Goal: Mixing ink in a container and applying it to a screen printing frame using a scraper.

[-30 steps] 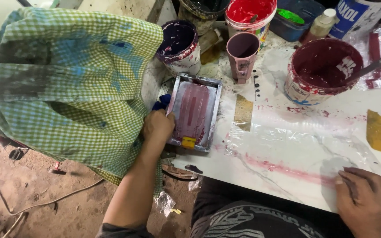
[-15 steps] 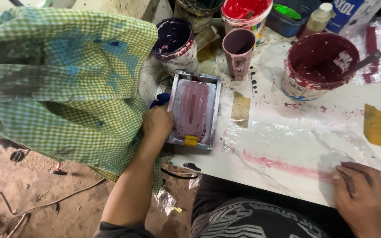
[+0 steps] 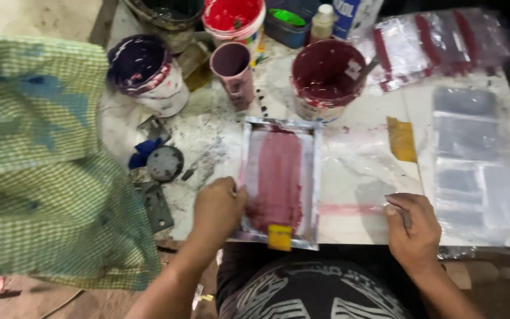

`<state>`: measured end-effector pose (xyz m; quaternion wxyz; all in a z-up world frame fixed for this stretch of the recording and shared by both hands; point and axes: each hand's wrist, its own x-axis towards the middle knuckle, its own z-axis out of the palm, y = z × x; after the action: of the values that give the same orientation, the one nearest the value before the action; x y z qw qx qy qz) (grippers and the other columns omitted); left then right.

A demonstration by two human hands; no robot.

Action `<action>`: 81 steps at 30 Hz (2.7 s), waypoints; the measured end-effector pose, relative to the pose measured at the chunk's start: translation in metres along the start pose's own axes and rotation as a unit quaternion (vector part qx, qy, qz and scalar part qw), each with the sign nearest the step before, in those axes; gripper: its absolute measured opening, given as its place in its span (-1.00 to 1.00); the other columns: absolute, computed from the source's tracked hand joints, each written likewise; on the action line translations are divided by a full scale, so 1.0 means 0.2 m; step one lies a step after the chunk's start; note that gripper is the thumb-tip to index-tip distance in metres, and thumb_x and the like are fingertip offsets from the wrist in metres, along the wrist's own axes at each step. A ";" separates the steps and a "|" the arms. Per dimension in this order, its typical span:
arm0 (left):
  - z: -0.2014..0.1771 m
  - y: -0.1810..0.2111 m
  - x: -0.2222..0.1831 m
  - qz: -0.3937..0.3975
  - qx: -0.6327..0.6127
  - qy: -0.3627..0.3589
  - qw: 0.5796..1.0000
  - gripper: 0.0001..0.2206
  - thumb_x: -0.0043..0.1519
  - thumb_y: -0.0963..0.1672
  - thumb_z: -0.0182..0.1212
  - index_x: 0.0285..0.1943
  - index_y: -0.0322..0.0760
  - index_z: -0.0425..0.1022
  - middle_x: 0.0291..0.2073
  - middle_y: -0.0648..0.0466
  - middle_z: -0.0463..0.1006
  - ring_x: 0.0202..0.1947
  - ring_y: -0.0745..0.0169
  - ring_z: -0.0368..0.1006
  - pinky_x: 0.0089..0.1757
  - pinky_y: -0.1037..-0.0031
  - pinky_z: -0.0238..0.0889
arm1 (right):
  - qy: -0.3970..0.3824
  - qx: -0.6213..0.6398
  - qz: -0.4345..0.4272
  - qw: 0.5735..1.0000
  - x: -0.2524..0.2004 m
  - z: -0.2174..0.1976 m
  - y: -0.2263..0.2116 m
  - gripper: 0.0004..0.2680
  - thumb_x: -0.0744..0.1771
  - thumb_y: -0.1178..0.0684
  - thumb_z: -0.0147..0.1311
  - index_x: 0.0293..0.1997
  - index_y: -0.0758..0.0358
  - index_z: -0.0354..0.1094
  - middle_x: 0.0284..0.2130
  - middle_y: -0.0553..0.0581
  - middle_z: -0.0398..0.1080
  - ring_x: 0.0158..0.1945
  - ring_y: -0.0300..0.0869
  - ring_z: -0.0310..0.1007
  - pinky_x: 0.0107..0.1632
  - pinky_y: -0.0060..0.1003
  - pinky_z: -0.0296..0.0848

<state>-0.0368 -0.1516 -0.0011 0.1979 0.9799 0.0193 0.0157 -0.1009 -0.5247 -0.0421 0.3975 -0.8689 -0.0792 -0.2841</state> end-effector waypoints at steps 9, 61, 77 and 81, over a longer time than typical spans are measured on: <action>0.36 0.45 -0.04 0.022 -0.091 -0.097 0.991 -0.69 0.28 -0.02 0.04 -0.42 -0.32 0.40 -0.50 -0.07 0.49 -0.45 -0.18 0.40 -0.33 0.02 0.20 | -0.052 0.004 0.105 0.993 -0.01 -0.19 0.00 -0.85 0.37 0.20 0.08 -0.01 0.40 0.50 -0.18 0.23 0.54 -0.08 -0.07 0.54 0.01 -0.27 0.52; -0.31 0.01 -0.09 -0.213 -0.012 -0.062 0.975 -0.69 0.29 -0.03 0.08 -0.38 -0.35 0.46 -0.49 -0.05 0.57 -0.44 0.04 0.40 -0.27 0.16 0.26 | -0.242 -0.216 0.328 0.887 0.57 0.10 0.27 -0.80 0.36 -0.06 -0.05 -0.09 0.14 0.49 -0.06 0.18 0.52 -0.03 0.18 0.46 -0.05 0.03 0.35; -0.22 -0.10 -0.11 -0.180 0.000 -0.026 0.983 -0.62 0.27 -0.03 0.11 -0.56 -0.33 0.27 -0.64 -0.03 0.41 -0.55 0.04 0.23 -0.36 0.12 0.08 | -0.239 -0.227 0.335 0.883 0.58 0.11 0.31 -0.80 0.37 -0.05 -0.11 -0.14 0.12 0.48 -0.27 0.24 0.55 -0.15 0.22 0.46 -0.16 0.03 0.36; -0.22 -0.15 -0.10 -0.125 0.022 0.010 0.992 -0.64 0.25 -0.04 0.13 -0.58 -0.31 0.32 -0.67 -0.01 0.44 -0.63 0.07 0.24 -0.42 0.14 0.09 | -0.243 -0.235 0.341 0.877 0.59 0.11 0.30 -0.79 0.38 -0.06 -0.12 -0.13 0.14 0.47 -0.26 0.25 0.55 -0.14 0.23 0.46 -0.19 0.03 0.36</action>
<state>-0.0603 -0.1091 0.0268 0.1764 0.9738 0.1439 -0.0003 0.0285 -0.5595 -0.0270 0.2216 -0.9518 0.1970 0.0787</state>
